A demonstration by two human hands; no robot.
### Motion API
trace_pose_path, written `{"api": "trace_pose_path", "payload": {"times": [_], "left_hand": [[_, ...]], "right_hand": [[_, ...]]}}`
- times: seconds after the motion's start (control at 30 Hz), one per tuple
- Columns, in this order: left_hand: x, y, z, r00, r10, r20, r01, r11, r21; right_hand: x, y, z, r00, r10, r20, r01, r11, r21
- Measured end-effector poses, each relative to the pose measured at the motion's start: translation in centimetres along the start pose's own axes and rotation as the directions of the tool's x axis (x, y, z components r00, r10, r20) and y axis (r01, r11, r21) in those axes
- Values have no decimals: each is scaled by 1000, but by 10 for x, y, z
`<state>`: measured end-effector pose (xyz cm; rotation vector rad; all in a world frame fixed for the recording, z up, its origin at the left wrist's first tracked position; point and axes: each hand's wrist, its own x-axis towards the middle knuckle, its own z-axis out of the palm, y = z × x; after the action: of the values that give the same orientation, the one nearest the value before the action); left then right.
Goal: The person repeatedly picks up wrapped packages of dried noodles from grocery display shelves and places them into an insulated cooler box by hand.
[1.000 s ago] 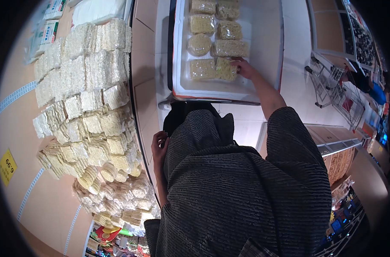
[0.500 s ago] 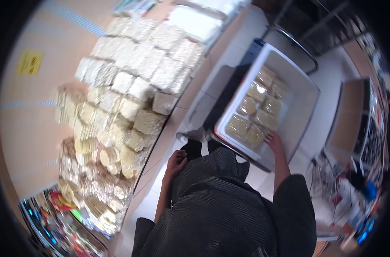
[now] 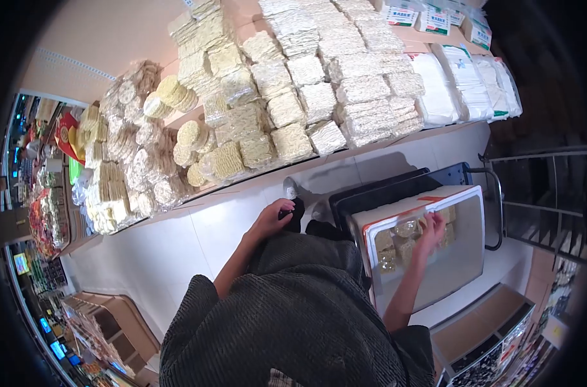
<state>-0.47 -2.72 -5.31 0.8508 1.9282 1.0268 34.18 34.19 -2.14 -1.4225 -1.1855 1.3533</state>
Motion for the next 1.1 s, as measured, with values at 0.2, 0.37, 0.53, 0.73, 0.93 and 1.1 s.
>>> {"api": "trace_pose_path", "payload": {"times": [0.2, 0.37, 0.53, 0.73, 0.93, 1.1], "left_hand": [[32, 4, -77, 918, 206, -338, -104, 949, 296], [108, 43, -178, 831, 347, -435, 1, 780, 625], [158, 30, -235, 909, 302, -288, 2, 688, 726], [170, 18, -269, 987, 96, -133, 19, 740, 673], [175, 10, -279, 967, 226, -115, -117, 802, 586], [183, 23, -281, 877, 476, -71, -318, 684, 657]], "right_hand": [[-32, -46, 221, 816, -153, 558, 132, 988, 77], [-105, -50, 331, 548, -69, 834, 136, 991, -8], [-137, -41, 357, 415, 59, 908, 107, 988, -113], [-126, -24, 347, 515, 115, 849, 171, 957, -233], [-140, -58, 424, 280, -243, 929, 833, 542, -109], [-139, -74, 509, 31, -28, 999, 990, 136, -27]]}}
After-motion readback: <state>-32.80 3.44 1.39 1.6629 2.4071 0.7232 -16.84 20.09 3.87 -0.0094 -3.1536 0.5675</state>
